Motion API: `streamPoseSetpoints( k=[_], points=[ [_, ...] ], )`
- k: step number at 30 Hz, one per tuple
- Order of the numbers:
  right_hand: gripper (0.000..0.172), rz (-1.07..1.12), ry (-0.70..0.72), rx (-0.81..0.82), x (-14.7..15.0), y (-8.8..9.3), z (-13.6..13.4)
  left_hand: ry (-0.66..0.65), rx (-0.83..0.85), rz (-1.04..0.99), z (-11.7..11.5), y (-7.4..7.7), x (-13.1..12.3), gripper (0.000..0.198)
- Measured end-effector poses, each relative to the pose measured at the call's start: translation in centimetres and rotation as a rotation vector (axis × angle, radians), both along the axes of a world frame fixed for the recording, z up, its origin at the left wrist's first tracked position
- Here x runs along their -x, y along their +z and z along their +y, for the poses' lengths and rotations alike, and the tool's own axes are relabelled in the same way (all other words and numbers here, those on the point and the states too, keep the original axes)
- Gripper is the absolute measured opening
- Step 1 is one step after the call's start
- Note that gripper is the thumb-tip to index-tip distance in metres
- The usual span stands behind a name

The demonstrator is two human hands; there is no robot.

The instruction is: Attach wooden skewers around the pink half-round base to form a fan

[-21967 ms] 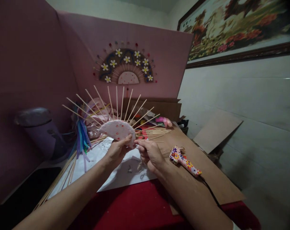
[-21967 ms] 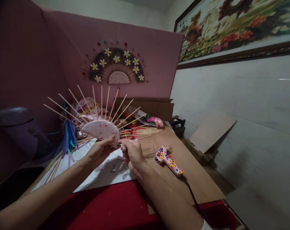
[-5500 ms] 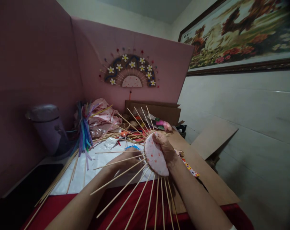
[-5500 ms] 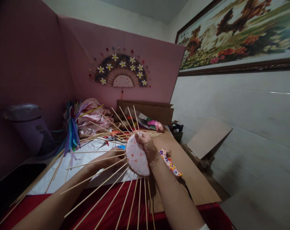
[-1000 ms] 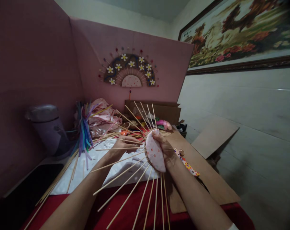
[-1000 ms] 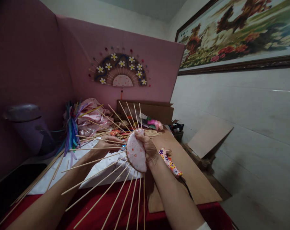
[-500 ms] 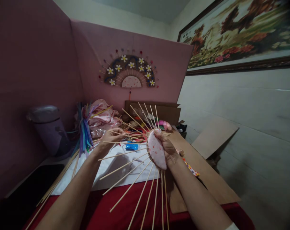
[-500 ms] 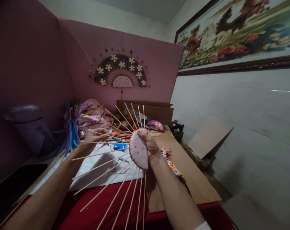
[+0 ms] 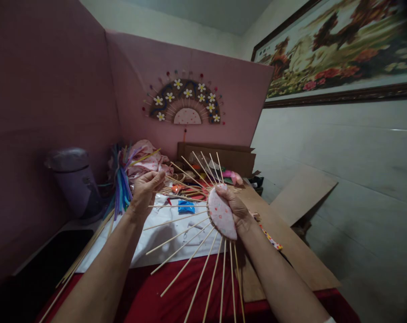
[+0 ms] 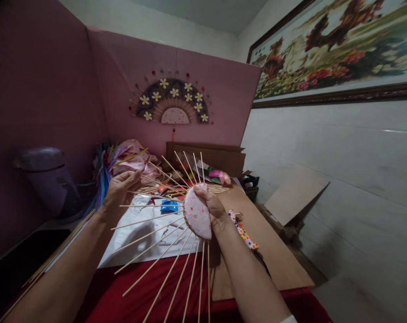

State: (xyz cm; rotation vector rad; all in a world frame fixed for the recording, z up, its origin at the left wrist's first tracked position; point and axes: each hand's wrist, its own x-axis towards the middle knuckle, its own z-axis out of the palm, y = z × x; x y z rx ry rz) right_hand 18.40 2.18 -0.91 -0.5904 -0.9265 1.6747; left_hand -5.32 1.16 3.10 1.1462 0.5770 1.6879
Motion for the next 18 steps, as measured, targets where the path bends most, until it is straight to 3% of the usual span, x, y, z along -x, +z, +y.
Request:
streamPoseSetpoints(
  k=[7, 18],
  points=[
    [0.017, 0.039, -0.017, 0.055, -0.2, 0.0, -0.1, 0.028, 0.017, 0.194, 1.0, -0.8, 1.1, 0.022],
    [0.019, 0.035, -0.043, 0.129, 0.3, 0.4, -0.5, 0.158, -0.014, -0.020, 0.5, -0.1, 1.4, 0.017]
  ],
)
